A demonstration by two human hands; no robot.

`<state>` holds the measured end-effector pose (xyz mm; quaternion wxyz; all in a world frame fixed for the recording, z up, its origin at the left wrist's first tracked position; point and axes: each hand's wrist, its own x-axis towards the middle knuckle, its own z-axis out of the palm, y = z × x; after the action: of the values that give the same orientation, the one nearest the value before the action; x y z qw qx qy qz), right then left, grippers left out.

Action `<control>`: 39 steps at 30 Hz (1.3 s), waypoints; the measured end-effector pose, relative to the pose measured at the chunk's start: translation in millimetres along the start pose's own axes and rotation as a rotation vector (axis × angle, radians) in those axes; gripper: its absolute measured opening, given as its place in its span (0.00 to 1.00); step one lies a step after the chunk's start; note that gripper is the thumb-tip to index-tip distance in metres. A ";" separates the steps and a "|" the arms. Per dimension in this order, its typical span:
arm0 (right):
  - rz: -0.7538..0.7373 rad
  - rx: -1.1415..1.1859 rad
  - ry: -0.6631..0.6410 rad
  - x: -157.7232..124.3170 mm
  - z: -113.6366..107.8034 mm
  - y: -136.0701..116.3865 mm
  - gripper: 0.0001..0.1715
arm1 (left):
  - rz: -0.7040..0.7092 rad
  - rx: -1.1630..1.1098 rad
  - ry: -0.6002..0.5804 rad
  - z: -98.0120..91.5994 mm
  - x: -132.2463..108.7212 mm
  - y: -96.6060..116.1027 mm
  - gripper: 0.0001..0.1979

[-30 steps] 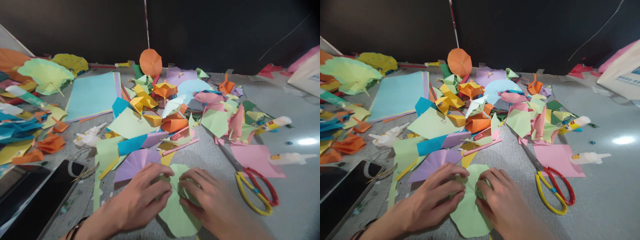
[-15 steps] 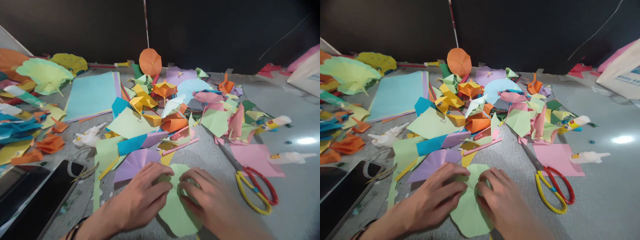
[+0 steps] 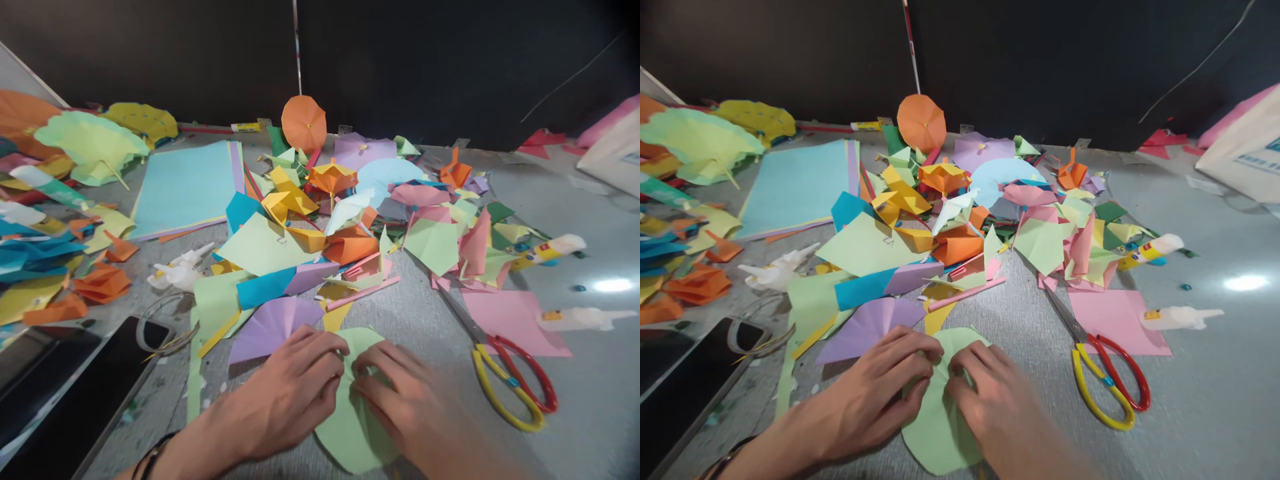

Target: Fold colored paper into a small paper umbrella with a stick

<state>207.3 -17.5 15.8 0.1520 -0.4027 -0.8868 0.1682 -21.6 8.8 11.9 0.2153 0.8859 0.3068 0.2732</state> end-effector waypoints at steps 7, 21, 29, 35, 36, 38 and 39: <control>0.006 -0.003 0.011 -0.2 7.9 -3.4 0.12 | -0.044 0.000 0.000 -0.8 -3.1 0.2 0.06; 0.028 0.322 0.161 -1.6 -5.6 -11.9 0.07 | -0.032 -0.030 -0.069 -5.9 -5.4 -0.7 0.09; 0.020 0.341 0.106 -3.0 -11.1 -10.2 0.10 | -0.016 -0.019 -0.052 -5.1 -4.0 0.1 0.08; 0.040 0.329 0.087 -0.9 -15.0 -14.6 0.07 | -0.009 -0.011 -0.055 -1.5 -1.8 0.0 0.10; 0.050 0.319 0.073 -0.6 -16.2 -15.5 0.07 | -0.005 -0.012 -0.055 -1.1 -1.6 0.0 0.11; 0.068 0.299 0.046 -0.7 -19.9 -16.2 0.07 | -0.005 -0.017 -0.058 -0.8 -1.8 0.2 0.11; 0.073 0.292 0.041 -1.2 -22.5 -15.7 0.07 | -0.010 -0.020 -0.064 -0.8 -2.2 0.2 0.11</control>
<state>206.8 -24.2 42.4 0.2207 -0.4116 -0.8343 0.2928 -23.4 7.3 11.9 0.2352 0.8905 0.3013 0.2470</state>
